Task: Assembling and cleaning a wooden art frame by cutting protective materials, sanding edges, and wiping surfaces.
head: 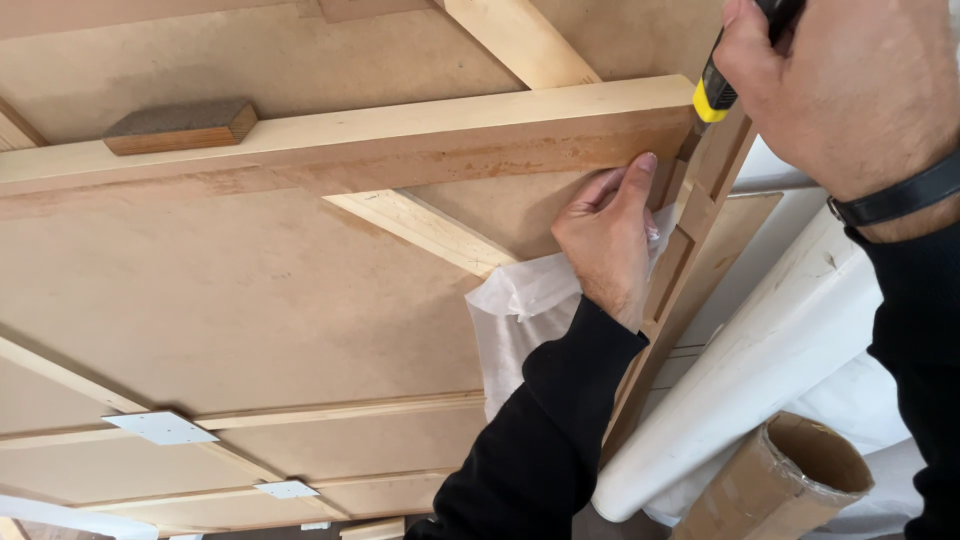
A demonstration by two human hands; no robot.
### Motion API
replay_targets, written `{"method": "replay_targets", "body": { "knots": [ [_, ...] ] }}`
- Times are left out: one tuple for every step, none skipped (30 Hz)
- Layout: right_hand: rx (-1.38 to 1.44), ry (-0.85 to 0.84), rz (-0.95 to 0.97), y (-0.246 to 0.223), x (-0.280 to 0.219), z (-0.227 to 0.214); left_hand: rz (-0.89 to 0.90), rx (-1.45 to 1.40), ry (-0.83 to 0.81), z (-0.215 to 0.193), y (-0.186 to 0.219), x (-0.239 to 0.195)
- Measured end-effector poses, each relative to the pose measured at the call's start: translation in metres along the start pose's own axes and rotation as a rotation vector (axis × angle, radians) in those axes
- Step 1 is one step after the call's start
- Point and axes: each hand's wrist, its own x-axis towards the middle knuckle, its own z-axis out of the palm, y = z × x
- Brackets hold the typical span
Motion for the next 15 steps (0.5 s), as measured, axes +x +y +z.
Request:
{"method": "replay_targets", "body": {
  "knots": [
    [0.003, -0.006, -0.002, 0.0, -0.001, 0.001, -0.004, 0.001, 0.005, 0.0, -0.001, 0.0],
    [-0.022, -0.005, -0.012, -0.001, -0.003, 0.002, 0.012, 0.015, 0.0, 0.0, -0.002, 0.0],
    [-0.047, 0.002, -0.019, -0.001, -0.003, 0.003, 0.032, 0.031, -0.01, 0.0, -0.002, 0.002],
    [-0.045, 0.002, -0.018, 0.001, -0.004, 0.005, 0.033, 0.034, -0.01, -0.002, -0.003, 0.001],
    [0.001, -0.002, 0.005, 0.003, -0.003, 0.008, 0.029, 0.015, -0.011, -0.002, -0.003, 0.002],
    [0.046, -0.006, 0.028, 0.006, -0.003, 0.01, 0.026, -0.004, -0.012, -0.001, -0.004, 0.002],
    [0.05, -0.007, 0.024, 0.009, -0.002, 0.014, 0.028, -0.004, -0.008, -0.002, -0.004, 0.002],
    [0.082, -0.003, 0.027, 0.012, -0.002, 0.019, 0.031, 0.007, -0.014, -0.002, -0.003, 0.002],
    [0.109, 0.002, 0.034, 0.016, -0.002, 0.023, 0.034, 0.019, -0.027, -0.001, -0.003, 0.003],
    [0.107, 0.003, 0.037, 0.016, -0.001, 0.021, 0.035, 0.019, -0.03, -0.001, -0.004, 0.003],
    [0.125, -0.007, 0.045, 0.015, 0.0, 0.019, 0.032, 0.009, -0.029, -0.002, -0.005, 0.004],
    [0.142, -0.017, 0.053, 0.014, 0.001, 0.018, 0.03, -0.001, -0.027, -0.002, -0.005, 0.004],
    [0.145, -0.021, 0.054, 0.016, 0.0, 0.019, 0.027, 0.002, -0.025, -0.003, -0.006, 0.004],
    [0.186, -0.036, 0.067, 0.017, -0.001, 0.02, 0.038, 0.006, -0.028, -0.004, -0.007, 0.004],
    [0.226, -0.046, 0.077, 0.019, 0.0, 0.021, 0.054, 0.007, -0.033, -0.003, -0.008, 0.005]
  ]
}}
